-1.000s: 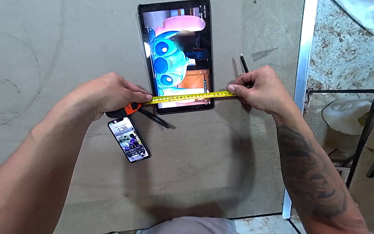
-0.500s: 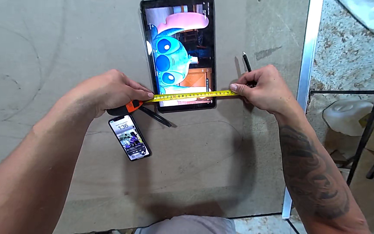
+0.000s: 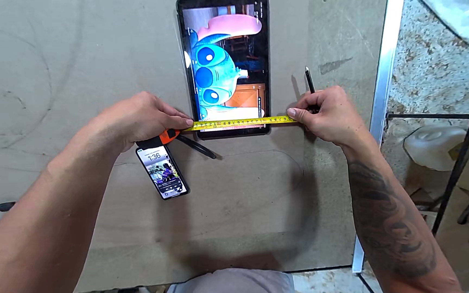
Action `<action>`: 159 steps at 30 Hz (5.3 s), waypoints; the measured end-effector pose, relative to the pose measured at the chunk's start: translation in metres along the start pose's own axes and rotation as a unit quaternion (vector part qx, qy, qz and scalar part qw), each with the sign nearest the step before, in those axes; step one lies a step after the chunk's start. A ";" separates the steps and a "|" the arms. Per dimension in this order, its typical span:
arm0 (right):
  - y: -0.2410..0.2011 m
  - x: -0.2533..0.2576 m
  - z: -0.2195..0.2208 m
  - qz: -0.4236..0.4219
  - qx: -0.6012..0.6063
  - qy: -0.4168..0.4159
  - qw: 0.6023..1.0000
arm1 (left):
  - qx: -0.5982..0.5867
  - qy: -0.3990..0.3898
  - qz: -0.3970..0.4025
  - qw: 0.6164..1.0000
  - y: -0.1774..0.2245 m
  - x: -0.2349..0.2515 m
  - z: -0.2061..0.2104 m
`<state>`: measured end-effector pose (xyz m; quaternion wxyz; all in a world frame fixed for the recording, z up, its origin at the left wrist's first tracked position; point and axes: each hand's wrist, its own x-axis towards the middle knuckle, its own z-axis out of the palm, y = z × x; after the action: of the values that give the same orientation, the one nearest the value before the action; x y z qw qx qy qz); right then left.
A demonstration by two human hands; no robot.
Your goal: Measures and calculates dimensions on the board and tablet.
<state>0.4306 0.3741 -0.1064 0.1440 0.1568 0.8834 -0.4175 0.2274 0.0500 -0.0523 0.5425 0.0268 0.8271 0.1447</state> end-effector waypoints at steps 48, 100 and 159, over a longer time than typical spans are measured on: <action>0.005 -0.006 0.004 -0.012 0.026 -0.009 1.000 | -0.010 -0.003 -0.014 1.000 -0.005 -0.001 0.007; -0.103 -0.076 0.043 -0.185 0.295 0.086 0.933 | -0.287 0.031 0.154 0.945 -0.156 -0.085 -0.036; -0.164 -0.054 0.284 -0.234 0.146 0.138 0.951 | 0.033 0.549 0.159 0.820 -0.342 -0.032 0.096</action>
<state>0.4497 0.0445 -0.1453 -0.1057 0.0214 0.8361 -0.5379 0.3665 -0.2634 -0.1509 -0.0337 0.0915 0.9764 0.1926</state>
